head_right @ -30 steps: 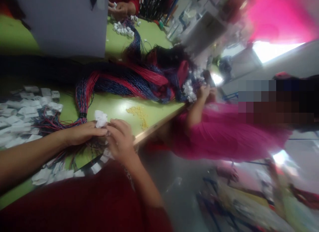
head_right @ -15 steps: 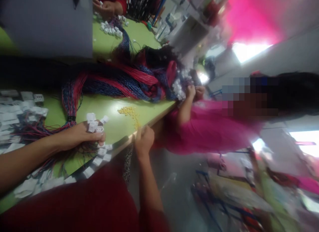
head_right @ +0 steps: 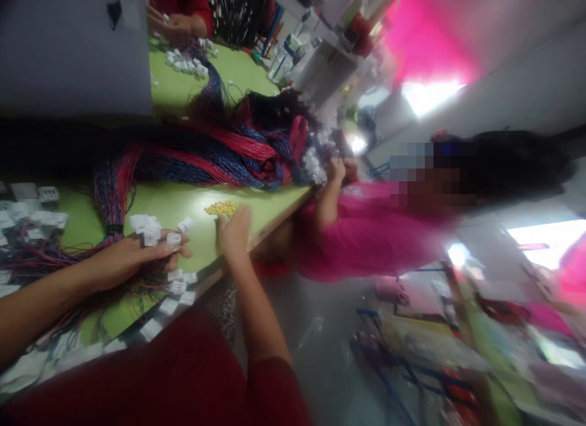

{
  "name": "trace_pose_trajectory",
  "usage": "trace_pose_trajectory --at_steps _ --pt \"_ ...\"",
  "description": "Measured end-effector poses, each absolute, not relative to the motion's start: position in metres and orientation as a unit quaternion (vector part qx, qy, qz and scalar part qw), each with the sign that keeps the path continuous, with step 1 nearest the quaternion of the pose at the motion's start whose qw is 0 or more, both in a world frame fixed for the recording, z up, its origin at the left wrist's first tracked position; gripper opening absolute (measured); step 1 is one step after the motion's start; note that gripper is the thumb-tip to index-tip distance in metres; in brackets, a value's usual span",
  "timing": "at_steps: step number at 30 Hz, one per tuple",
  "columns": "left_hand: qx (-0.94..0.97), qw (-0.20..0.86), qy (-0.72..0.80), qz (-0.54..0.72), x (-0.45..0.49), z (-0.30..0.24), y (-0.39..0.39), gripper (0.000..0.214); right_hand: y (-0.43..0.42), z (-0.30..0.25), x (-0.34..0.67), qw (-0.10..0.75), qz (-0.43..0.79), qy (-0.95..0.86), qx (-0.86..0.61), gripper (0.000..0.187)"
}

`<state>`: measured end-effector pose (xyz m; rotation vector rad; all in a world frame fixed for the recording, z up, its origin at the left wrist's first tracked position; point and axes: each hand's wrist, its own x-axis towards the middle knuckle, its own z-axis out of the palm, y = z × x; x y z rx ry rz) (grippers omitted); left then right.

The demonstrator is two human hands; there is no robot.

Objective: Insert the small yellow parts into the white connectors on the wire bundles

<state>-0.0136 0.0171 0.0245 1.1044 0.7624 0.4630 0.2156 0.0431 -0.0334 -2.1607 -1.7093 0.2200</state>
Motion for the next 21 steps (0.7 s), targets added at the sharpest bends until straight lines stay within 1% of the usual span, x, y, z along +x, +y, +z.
trace_pose_trajectory --at_steps 4,7,9,11,13,15,18,21 --pt "0.467 0.758 0.391 0.232 -0.011 0.027 0.017 0.034 0.055 -0.035 0.202 0.228 0.103 -0.65 -0.717 0.063" --pt "0.488 0.741 0.402 0.228 -0.011 0.028 0.017 0.031 0.053 -0.031 0.205 0.306 0.119 -0.635 -0.699 0.053" --pt "0.507 0.729 0.404 0.22 -0.012 0.027 0.018 0.032 0.044 -0.027 0.214 0.37 0.101 -0.591 -0.709 0.045" --pt "0.506 0.729 0.406 0.217 -0.013 0.025 0.019 0.033 0.031 -0.021 0.223 0.4 0.087 -0.564 -0.717 0.036" --pt "0.496 0.737 0.4 0.224 -0.013 0.024 0.02 0.034 0.016 -0.017 0.229 0.392 0.102 -0.57 -0.715 0.027" --pt "0.487 0.746 0.391 0.233 -0.013 0.023 0.021 0.035 0.003 -0.015 0.228 0.365 0.122 -0.592 -0.708 0.022" --pt "0.463 0.76 0.382 0.25 -0.012 0.024 0.021 0.033 -0.007 -0.017 0.22 0.324 0.121 -0.625 -0.7 0.021" --pt "0.425 0.776 0.384 0.265 -0.012 0.026 0.021 0.024 -0.009 -0.02 0.213 0.287 0.103 -0.655 -0.692 0.021"
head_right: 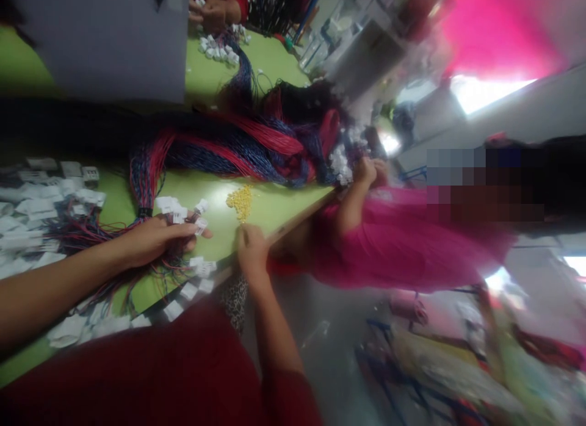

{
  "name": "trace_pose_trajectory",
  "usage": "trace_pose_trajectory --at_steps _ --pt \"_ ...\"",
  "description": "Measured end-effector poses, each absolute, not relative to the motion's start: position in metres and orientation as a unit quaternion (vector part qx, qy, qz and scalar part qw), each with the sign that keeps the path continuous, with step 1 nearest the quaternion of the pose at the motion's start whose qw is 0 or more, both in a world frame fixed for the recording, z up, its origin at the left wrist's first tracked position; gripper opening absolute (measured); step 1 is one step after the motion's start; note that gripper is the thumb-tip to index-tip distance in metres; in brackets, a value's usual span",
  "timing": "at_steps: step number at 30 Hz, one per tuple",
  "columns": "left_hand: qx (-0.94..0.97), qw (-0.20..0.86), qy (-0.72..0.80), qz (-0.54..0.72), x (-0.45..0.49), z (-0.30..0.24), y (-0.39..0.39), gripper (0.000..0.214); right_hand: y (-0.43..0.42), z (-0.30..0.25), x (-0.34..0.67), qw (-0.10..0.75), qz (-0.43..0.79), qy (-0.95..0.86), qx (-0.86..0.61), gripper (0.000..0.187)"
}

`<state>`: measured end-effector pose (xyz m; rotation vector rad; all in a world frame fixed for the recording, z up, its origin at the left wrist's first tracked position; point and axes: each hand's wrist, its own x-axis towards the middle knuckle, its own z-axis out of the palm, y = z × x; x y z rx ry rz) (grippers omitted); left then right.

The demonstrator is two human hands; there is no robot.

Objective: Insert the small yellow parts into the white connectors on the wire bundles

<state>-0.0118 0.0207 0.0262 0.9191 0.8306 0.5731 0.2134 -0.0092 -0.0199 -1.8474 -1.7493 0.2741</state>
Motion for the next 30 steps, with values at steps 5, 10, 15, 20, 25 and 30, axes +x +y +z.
trace_pose_trajectory --at_steps 5,10,15,20,25,30 --pt "0.396 0.78 0.406 0.265 -0.009 0.028 0.02 0.02 -0.009 -0.02 0.21 0.231 0.08 -0.682 -0.69 0.021" --pt "0.393 0.778 0.409 0.268 -0.008 0.027 0.02 0.023 -0.015 -0.017 0.21 0.239 0.099 -0.702 -0.664 0.019" --pt "0.412 0.775 0.403 0.259 -0.009 0.023 0.02 0.024 -0.019 -0.012 0.215 0.219 0.095 -0.721 -0.65 0.029" --pt "0.42 0.774 0.402 0.249 -0.008 0.023 0.019 0.028 -0.015 -0.01 0.215 0.125 0.068 -0.752 -0.643 0.026" --pt "0.419 0.776 0.399 0.252 -0.008 0.023 0.019 0.028 -0.011 -0.01 0.211 0.09 0.046 -0.753 -0.651 0.022" --pt "0.428 0.775 0.391 0.251 -0.01 0.019 0.018 0.029 -0.017 0.003 0.203 0.203 0.166 -0.706 -0.658 0.011"
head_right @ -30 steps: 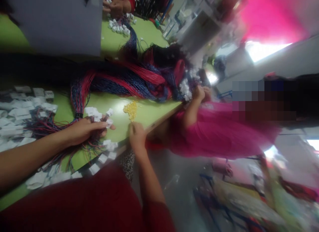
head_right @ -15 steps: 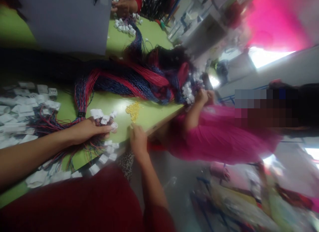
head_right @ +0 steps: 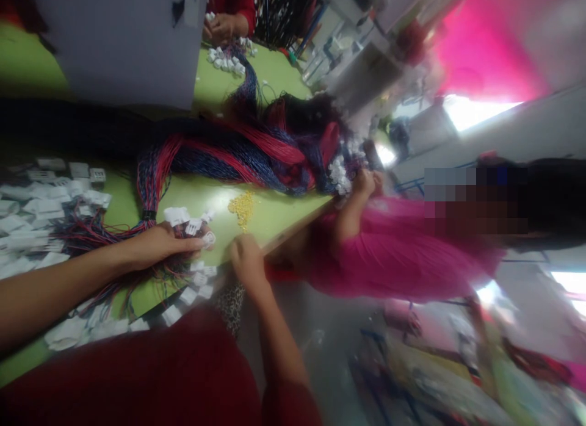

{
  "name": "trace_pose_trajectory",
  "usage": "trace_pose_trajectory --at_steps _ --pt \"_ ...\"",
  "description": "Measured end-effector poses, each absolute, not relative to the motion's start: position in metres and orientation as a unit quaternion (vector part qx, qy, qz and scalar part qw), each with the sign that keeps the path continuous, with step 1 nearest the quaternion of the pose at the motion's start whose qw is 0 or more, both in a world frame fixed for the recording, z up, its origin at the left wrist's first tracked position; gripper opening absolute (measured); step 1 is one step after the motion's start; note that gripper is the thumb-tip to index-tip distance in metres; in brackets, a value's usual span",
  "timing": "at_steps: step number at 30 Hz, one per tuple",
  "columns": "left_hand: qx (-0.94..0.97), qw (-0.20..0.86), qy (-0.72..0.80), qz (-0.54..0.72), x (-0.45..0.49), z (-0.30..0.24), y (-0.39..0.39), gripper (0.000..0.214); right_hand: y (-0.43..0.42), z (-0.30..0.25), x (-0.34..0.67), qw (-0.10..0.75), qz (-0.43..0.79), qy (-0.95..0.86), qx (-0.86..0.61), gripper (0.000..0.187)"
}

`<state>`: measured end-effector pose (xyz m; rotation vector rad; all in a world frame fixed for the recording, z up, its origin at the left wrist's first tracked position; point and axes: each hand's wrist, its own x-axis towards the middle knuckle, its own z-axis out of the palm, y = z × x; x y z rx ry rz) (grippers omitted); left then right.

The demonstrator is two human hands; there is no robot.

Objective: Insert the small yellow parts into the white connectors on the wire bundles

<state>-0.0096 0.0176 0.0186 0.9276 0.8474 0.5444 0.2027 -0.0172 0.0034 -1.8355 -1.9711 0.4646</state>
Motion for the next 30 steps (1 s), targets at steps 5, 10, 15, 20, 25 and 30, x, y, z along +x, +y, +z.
trace_pose_trajectory --at_steps 5,10,15,20,25,30 --pt "0.438 0.77 0.389 0.252 -0.01 0.019 0.016 0.03 -0.026 0.034 0.185 0.372 0.292 -0.636 -0.61 0.012" --pt "0.441 0.768 0.394 0.248 -0.01 0.025 0.015 0.027 -0.026 0.052 0.17 0.383 0.314 -0.654 -0.571 0.013" --pt "0.441 0.763 0.4 0.249 -0.009 0.031 0.015 0.026 -0.025 0.051 0.171 0.341 0.308 -0.684 -0.567 0.011" --pt "0.439 0.743 0.431 0.262 -0.007 0.035 0.015 0.024 -0.028 0.049 0.173 0.307 0.243 -0.73 -0.56 0.01" --pt "0.446 0.726 0.432 0.296 -0.005 0.029 0.014 0.02 -0.032 0.047 0.17 0.287 0.168 -0.764 -0.553 0.01" --pt "0.436 0.716 0.426 0.34 -0.004 0.02 0.014 0.017 -0.033 0.042 0.168 0.297 0.155 -0.794 -0.508 0.022"
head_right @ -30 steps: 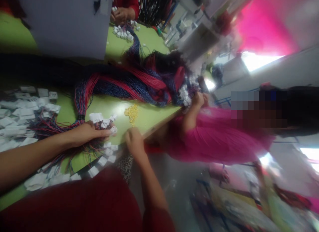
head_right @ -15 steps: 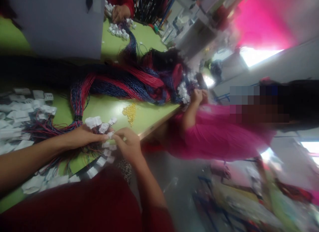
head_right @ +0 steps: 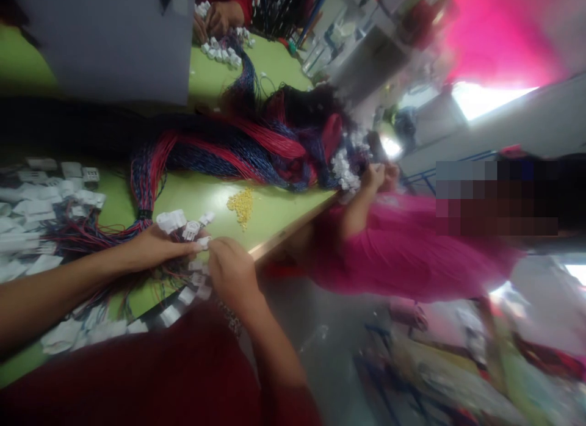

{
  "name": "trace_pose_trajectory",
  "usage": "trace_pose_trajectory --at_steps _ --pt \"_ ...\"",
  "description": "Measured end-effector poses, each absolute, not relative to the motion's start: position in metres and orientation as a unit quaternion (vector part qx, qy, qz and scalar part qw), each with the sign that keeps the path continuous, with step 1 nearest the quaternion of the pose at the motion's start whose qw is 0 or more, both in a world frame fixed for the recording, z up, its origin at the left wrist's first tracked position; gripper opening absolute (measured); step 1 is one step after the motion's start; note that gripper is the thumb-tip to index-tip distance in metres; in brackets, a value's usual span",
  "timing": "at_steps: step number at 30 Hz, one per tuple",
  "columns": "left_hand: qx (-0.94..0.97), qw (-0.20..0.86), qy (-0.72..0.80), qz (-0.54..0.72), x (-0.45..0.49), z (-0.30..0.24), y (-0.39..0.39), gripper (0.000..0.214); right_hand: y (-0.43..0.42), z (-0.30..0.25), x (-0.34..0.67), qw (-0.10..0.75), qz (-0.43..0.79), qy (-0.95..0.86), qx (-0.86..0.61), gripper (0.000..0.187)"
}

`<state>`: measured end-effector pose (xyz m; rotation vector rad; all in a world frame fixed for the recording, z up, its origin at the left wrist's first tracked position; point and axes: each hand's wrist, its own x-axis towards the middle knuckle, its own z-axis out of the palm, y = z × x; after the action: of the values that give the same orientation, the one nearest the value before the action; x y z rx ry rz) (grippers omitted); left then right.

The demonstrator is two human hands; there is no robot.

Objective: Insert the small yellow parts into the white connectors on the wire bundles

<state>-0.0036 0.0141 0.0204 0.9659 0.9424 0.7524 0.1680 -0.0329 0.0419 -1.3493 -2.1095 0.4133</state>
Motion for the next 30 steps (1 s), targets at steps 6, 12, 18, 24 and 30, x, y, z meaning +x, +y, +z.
trace_pose_trajectory --at_steps 6,12,18,24,30 --pt "0.453 0.7 0.413 0.367 -0.005 0.016 0.015 0.014 -0.032 0.032 0.165 0.377 0.182 -0.754 -0.507 0.026" --pt "0.444 0.703 0.416 0.368 -0.004 0.02 0.014 0.014 -0.039 0.034 0.158 0.344 0.116 -0.778 -0.514 0.027" --pt "0.484 0.711 0.387 0.334 -0.006 0.025 0.015 0.013 -0.04 0.037 0.158 0.408 0.183 -0.719 -0.532 0.02" --pt "0.51 0.713 0.363 0.315 -0.008 0.024 0.014 0.018 -0.035 0.044 0.16 0.397 0.215 -0.695 -0.56 0.009" --pt "0.53 0.706 0.359 0.304 -0.008 0.02 0.015 0.023 -0.034 0.041 0.157 0.372 0.158 -0.721 -0.563 0.012"
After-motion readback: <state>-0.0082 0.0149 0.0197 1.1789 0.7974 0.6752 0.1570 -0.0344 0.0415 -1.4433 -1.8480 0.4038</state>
